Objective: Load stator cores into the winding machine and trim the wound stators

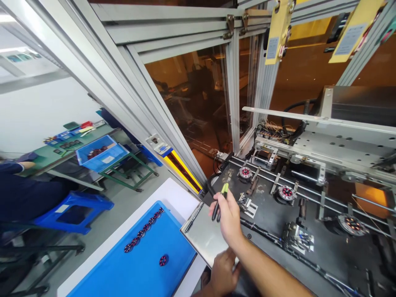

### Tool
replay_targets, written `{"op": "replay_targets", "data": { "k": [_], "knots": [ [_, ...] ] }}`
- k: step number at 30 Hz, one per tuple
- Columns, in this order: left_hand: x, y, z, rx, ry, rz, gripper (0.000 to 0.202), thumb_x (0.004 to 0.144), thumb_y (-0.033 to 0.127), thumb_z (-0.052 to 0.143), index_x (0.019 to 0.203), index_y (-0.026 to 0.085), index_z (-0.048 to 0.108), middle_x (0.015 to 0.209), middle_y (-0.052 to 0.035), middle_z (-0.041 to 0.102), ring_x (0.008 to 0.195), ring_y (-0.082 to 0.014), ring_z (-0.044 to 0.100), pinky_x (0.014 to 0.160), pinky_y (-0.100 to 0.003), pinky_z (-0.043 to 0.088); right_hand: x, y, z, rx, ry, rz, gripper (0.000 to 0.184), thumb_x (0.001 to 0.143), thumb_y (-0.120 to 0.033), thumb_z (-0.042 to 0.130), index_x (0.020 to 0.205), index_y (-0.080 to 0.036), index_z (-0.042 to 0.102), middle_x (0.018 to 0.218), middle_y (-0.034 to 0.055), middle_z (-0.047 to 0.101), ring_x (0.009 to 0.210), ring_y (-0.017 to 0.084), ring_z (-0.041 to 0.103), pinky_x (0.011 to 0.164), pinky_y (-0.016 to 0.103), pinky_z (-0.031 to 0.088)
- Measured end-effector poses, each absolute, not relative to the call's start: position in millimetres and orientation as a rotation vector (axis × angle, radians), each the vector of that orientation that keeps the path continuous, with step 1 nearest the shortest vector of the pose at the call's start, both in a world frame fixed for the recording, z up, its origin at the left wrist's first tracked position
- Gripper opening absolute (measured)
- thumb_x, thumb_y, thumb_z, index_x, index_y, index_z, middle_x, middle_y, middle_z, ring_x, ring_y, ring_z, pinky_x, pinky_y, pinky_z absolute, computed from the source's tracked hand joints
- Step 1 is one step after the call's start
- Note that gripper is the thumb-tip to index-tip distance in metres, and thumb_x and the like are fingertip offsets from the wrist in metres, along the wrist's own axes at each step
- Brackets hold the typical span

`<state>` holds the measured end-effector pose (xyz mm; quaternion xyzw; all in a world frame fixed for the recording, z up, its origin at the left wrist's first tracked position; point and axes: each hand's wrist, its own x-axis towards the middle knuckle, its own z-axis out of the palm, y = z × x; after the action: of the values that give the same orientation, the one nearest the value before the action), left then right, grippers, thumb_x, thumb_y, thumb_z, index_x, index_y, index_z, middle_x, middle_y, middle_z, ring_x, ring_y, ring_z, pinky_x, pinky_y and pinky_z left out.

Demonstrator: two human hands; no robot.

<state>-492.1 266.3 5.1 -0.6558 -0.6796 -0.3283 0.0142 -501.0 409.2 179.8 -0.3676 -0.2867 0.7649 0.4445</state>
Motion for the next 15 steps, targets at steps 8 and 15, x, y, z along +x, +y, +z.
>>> {"op": "replay_targets", "data": {
  "k": [8,15],
  "knots": [
    [-493,267,18,-2.125,-2.156,-0.994,0.026,0.101,0.033,0.047,0.105,0.02,0.07,0.075,-0.0046,0.071,0.06,-0.0172,0.068,0.055,-0.028,0.054,-401,422,155,-1.081,-0.532,1.657,0.052,0.071,-0.06,0.078,0.094,-0.02,0.056,0.077,-0.0053,0.06,0.054,0.01,0.057,0.044,0.022,0.048],
    [-493,268,22,-2.17,-2.134,-0.957,0.028,0.102,0.033,0.047,0.104,0.018,0.07,0.072,-0.0043,0.068,0.059,-0.0166,0.067,0.055,-0.027,0.054,-392,437,126,-1.17,-0.376,1.607,0.024,0.101,-0.038,0.061,0.103,-0.014,0.061,0.079,-0.0023,0.06,0.06,0.007,0.056,0.054,0.02,0.051]
  ]
}}
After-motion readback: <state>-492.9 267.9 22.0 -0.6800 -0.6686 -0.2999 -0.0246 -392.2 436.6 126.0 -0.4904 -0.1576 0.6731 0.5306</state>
